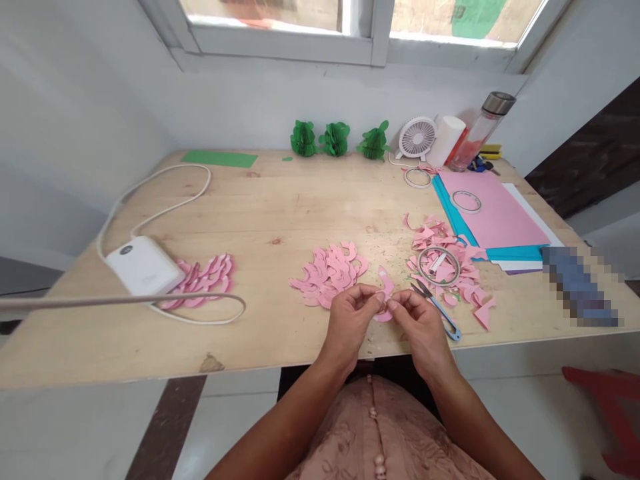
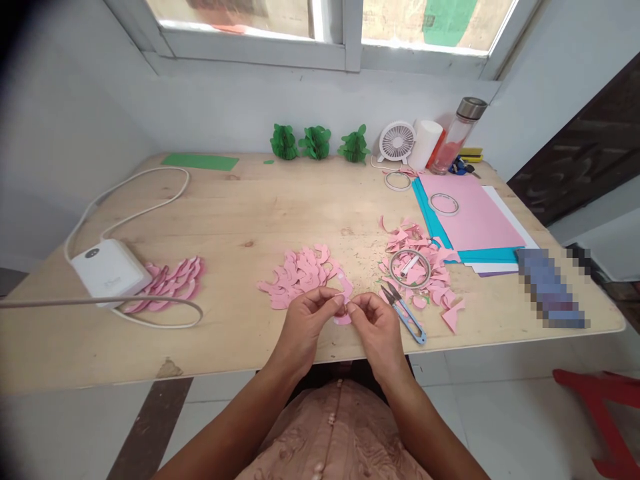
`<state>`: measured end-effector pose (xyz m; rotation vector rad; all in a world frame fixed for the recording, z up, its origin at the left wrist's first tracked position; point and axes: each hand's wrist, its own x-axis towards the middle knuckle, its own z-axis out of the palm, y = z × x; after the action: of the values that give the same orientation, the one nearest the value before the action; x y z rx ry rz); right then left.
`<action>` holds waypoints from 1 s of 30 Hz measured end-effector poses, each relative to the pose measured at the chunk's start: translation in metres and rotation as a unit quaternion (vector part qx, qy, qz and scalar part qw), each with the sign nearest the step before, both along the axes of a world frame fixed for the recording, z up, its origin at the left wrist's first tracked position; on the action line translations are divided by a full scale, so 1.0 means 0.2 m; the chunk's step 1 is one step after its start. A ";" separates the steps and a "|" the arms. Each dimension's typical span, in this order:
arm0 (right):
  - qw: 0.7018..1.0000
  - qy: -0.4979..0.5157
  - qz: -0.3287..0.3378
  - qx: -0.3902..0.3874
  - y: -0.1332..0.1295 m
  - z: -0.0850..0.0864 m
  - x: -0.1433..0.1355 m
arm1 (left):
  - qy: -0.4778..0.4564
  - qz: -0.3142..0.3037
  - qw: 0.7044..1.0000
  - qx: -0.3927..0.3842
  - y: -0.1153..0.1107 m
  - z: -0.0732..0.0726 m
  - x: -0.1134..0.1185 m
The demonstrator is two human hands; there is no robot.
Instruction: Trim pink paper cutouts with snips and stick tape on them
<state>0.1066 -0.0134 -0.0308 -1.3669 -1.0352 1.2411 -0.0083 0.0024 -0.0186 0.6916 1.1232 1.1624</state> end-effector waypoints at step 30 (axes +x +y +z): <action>0.999 -0.044 0.011 -0.015 -0.06 -0.02 -0.03 | -0.003 0.063 0.997 0.033 0.06 0.05 0.00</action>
<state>0.1003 -0.0249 -0.0343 -1.4486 -1.1001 1.2267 -0.0092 0.0145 -0.0094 0.6755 1.1403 1.3119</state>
